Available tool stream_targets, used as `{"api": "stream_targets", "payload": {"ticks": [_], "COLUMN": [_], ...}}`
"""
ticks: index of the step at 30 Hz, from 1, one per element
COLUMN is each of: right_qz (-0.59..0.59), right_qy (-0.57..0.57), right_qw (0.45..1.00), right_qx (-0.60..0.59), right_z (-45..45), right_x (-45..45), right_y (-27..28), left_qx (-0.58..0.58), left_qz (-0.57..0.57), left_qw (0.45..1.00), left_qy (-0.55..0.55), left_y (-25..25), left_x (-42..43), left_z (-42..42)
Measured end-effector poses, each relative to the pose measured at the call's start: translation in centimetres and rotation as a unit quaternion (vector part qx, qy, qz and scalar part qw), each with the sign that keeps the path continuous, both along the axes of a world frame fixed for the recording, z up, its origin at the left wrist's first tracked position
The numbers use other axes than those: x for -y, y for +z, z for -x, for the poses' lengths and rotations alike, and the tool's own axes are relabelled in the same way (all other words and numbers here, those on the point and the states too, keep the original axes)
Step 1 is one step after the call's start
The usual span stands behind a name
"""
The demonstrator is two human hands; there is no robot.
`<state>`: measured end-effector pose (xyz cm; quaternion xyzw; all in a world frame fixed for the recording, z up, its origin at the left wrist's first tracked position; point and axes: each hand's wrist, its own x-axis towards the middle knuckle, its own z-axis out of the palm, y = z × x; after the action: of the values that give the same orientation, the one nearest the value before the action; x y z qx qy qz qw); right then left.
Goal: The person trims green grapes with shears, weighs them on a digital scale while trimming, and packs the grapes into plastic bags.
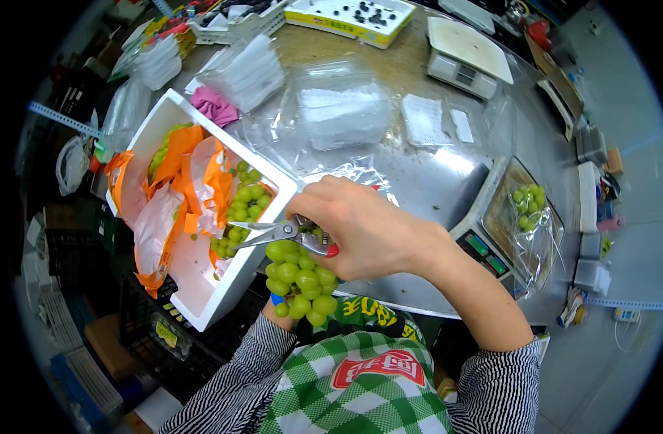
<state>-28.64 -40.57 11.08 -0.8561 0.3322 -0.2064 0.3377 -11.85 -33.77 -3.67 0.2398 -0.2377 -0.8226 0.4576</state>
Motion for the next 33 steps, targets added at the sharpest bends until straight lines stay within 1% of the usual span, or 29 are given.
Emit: {"api": "stream_targets", "payload": {"ticks": [2, 5, 6, 8, 10, 13, 16, 19, 22, 25, 28, 33], "right_qz": [-0.002, 0.0, 0.001, -0.005, -0.014, 0.023, 0.017, 0.035, 0.064, 0.062, 0.023, 0.0], "right_qy": [0.014, 0.02, 0.018, 0.02, 0.027, 0.038, 0.036, 0.01, -0.031, -0.043, -0.05, -0.021], "right_qw": [1.0, 0.998, 0.998, 0.996, 0.994, 0.993, 0.99, 0.992, 0.987, 0.988, 0.984, 0.988], "right_qx": [-0.024, -0.057, -0.064, -0.082, -0.101, -0.112, -0.132, -0.119, -0.141, -0.137, -0.172, -0.156], "right_z": [-1.3, -2.4, -2.7, -3.0, -3.0, -3.5, -3.5, -3.6, -3.8, -3.5, -3.7, -3.7], "right_x": [0.5, 0.9, 1.0, 1.3, 1.8, 1.1, 0.9, 0.7, 0.3, 0.5, 0.8, 1.1], "right_y": [-0.3, -1.3, -1.4, -1.7, -1.7, -0.9, -0.8, -0.6, -0.6, -1.0, -0.3, 0.1], "left_qx": [-0.024, -0.083, 0.031, -0.104, -0.175, -0.17, -0.145, -0.153, -0.163, -0.171, -0.175, -0.184], "left_qz": [-0.075, -0.129, -0.019, -0.066, -0.09, -0.11, -0.145, -0.145, -0.135, -0.135, -0.134, -0.131], "left_qw": [0.997, 0.988, 0.998, 0.992, 0.98, 0.979, 0.978, 0.977, 0.977, 0.976, 0.975, 0.974], "left_qy": [0.002, 0.035, 0.048, 0.024, 0.007, -0.003, -0.02, -0.023, -0.026, -0.029, -0.03, -0.027], "left_y": [-0.3, 0.6, -0.5, -1.0, -1.1, -1.3, -1.7, -1.8, -1.9, -2.0, -2.1, -2.3], "left_x": [0.0, 0.7, 0.4, 1.1, 1.4, 1.5, 1.2, 1.5, 2.0, 2.3, 2.5, 3.2], "left_z": [-1.0, -1.5, -1.2, -1.9, -2.2, -2.4, -2.8, -2.8, -2.7, -2.7, -2.6, -2.5]}}
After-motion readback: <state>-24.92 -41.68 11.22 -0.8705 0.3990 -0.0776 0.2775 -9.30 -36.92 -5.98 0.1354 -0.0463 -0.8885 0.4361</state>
